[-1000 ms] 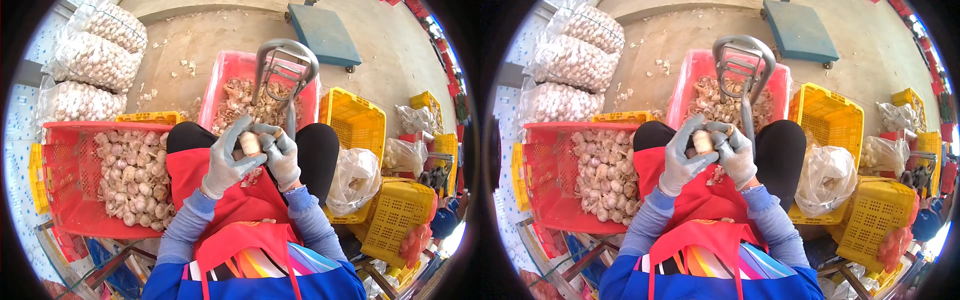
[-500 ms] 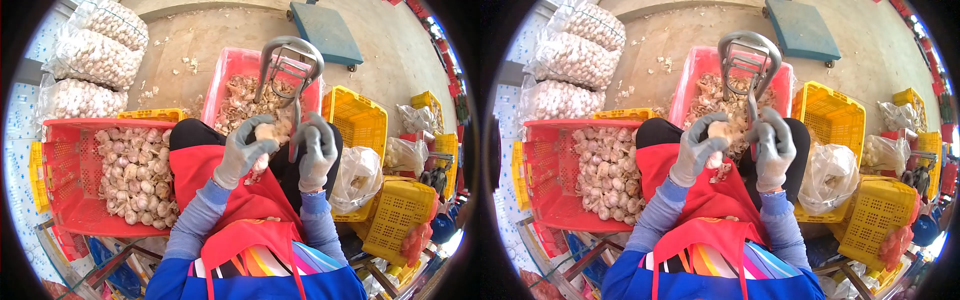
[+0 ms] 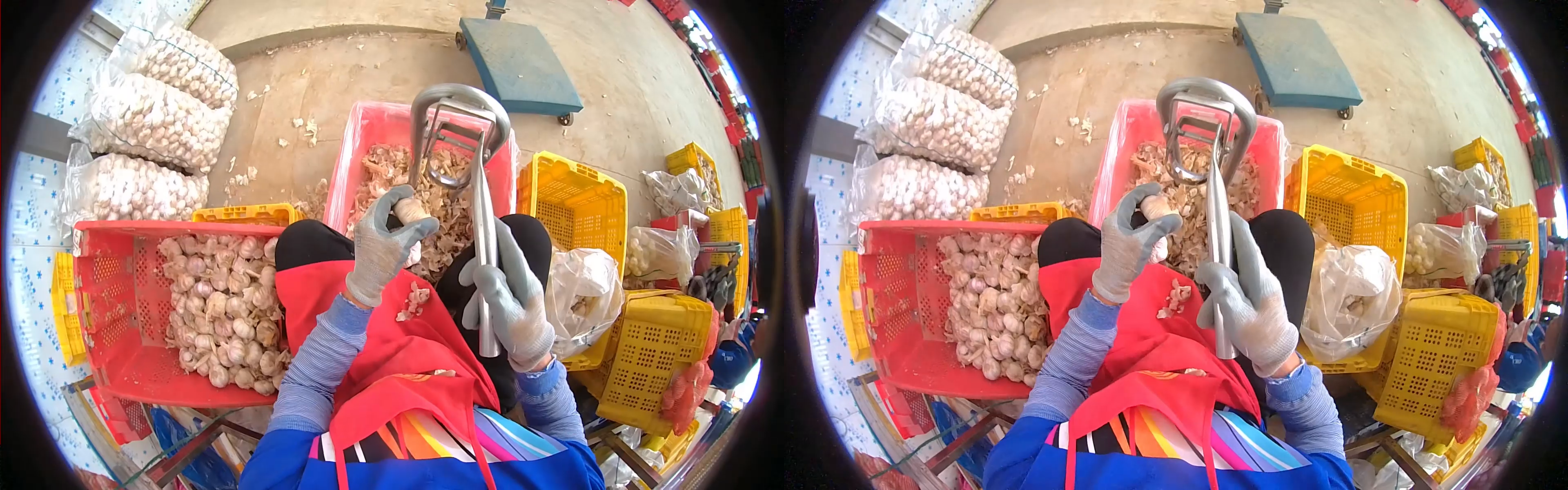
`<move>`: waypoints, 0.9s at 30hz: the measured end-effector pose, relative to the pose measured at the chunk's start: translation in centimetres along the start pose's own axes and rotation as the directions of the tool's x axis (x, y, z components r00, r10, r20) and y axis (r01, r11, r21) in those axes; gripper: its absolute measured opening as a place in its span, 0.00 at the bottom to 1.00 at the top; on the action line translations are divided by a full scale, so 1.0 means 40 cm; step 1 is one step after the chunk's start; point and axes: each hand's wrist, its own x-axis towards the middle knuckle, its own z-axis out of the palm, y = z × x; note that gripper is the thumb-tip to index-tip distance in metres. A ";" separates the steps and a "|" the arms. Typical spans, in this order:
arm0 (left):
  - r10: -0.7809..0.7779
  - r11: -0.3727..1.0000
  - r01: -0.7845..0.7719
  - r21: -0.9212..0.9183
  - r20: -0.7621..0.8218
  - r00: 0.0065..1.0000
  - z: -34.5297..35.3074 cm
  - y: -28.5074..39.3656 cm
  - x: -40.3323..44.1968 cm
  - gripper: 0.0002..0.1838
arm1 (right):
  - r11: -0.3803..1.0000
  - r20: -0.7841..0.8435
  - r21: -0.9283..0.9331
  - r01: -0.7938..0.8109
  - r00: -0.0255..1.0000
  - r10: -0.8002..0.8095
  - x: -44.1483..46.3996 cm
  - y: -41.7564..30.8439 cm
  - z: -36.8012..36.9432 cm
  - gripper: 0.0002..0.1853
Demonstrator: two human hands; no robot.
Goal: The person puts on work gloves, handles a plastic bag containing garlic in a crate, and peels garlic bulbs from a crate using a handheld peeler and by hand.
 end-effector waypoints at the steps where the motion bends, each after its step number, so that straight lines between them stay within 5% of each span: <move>1: 0.005 1.000 -0.004 -0.009 0.005 1.000 0.002 0.001 0.007 0.28 | 1.000 0.009 -0.016 0.006 1.000 -0.006 -0.001 0.007 -0.002 0.36; 5: 0.311 0.916 -0.298 0.268 -0.008 0.950 0.006 -0.004 0.039 0.28 | 0.978 -0.044 -0.182 0.104 0.993 -0.113 0.036 0.137 -0.007 0.37; 8: 0.071 0.996 -0.071 -0.048 0.005 0.997 0.018 0.023 0.038 0.27 | 0.880 -0.060 -0.399 0.259 0.950 -0.307 0.137 0.293 -0.052 0.35; 10: 0.054 0.979 -0.049 -0.198 0.022 0.998 0.017 -0.001 0.033 0.29 | 0.821 -0.076 -0.505 0.265 0.934 -0.348 0.168 0.295 -0.060 0.32; 12: 0.122 0.971 -0.114 -0.211 0.024 0.992 -0.007 -0.047 0.023 0.30 | 0.452 -0.002 -0.776 0.440 0.715 -0.699 0.159 0.244 -0.051 0.29; 14: 0.042 0.958 -0.022 -0.285 0.064 0.997 -0.030 -0.019 -0.019 0.32 | 0.585 -0.077 -0.522 0.621 0.649 -0.757 0.141 0.229 -0.044 0.28; 16: 0.037 0.951 -0.004 -0.308 0.102 0.994 -0.035 -0.020 -0.066 0.34 | 0.923 -0.101 -0.102 0.372 0.919 -0.381 0.104 0.187 -0.010 0.27; 18: 0.140 0.952 -0.094 -0.293 0.138 0.981 -0.023 -0.034 -0.090 0.35 | 0.881 -0.008 -0.224 0.417 0.903 -0.430 0.129 0.199 0.032 0.25; 19: 0.259 0.965 -0.250 -0.076 0.138 0.956 -0.024 -0.031 -0.101 0.38 | 0.851 -0.002 -0.325 0.412 0.900 -0.436 0.135 0.212 0.037 0.18; 22: 0.200 0.976 -0.189 -0.103 0.101 0.975 -0.027 -0.041 -0.120 0.38 | 0.964 -0.114 0.029 0.264 0.959 -0.259 0.136 0.233 0.045 0.11; 23: 0.122 0.959 -0.082 -0.270 0.136 0.983 -0.034 -0.046 -0.129 0.38 | 0.937 -0.138 0.106 0.332 0.939 -0.316 0.127 0.225 0.061 0.06; 26: -0.039 0.694 0.245 -0.677 0.305 0.952 -0.052 -0.065 -0.138 0.39 | 0.887 -0.179 0.405 0.223 0.970 -0.162 0.113 0.209 0.055 0.07; 27: 0.016 0.686 0.190 -0.703 0.275 0.961 -0.045 -0.071 -0.138 0.38 | 0.913 -0.219 0.340 0.225 0.963 -0.156 0.110 0.193 0.044 0.08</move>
